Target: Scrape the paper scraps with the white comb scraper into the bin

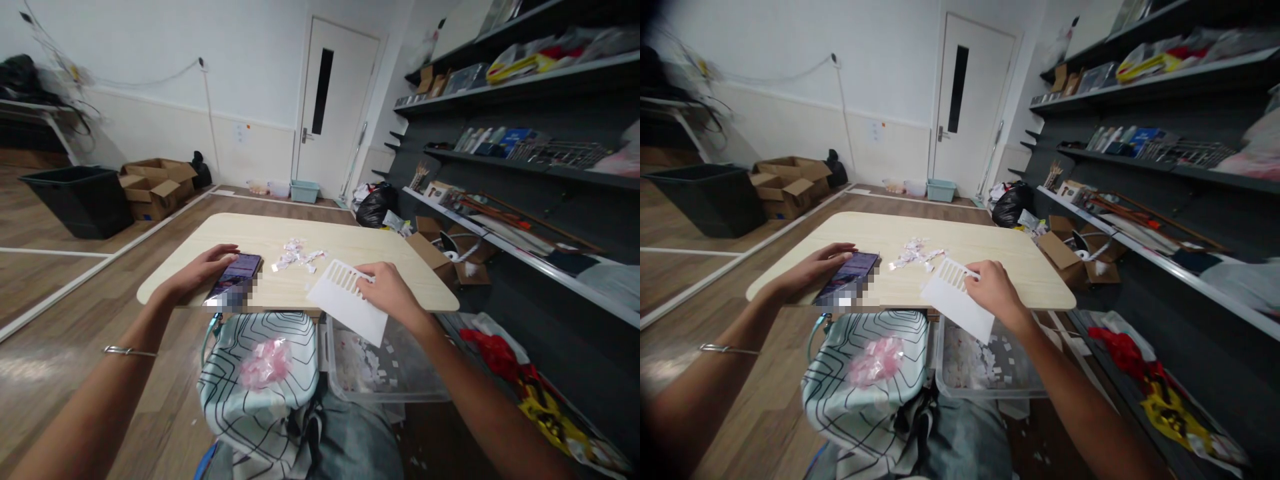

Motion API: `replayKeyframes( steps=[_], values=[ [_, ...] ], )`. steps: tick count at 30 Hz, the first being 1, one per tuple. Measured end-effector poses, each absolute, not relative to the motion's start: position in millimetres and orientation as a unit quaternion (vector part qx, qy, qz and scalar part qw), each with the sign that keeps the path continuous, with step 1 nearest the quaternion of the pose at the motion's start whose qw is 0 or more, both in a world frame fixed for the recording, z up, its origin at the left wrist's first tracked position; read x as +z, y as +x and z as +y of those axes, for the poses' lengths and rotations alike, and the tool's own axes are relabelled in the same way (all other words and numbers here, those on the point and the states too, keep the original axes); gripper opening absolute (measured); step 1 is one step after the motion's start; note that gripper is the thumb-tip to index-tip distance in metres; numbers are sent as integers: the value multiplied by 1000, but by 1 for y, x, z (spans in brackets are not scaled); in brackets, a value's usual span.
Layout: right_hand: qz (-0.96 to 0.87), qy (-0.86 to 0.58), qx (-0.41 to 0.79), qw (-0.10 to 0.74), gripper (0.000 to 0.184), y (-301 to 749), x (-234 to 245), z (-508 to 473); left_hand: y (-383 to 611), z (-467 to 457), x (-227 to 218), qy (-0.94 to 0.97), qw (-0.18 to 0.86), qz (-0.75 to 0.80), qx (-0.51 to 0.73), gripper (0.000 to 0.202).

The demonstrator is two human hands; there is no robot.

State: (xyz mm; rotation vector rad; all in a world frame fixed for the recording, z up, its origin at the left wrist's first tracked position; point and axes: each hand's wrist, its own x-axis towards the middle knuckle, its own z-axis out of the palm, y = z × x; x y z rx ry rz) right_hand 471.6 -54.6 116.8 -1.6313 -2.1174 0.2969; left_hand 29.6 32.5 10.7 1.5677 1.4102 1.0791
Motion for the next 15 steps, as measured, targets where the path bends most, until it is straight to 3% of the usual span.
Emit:
replayKeyframes(
  steps=[6,15],
  values=[
    [-791,-547,172,214,32,449,110,-91,30,36,4,607,394,547,421,117],
    [-759,-546,187,301,42,475,125,-125,30,72,11,620,372,560,405,124]
  ],
)
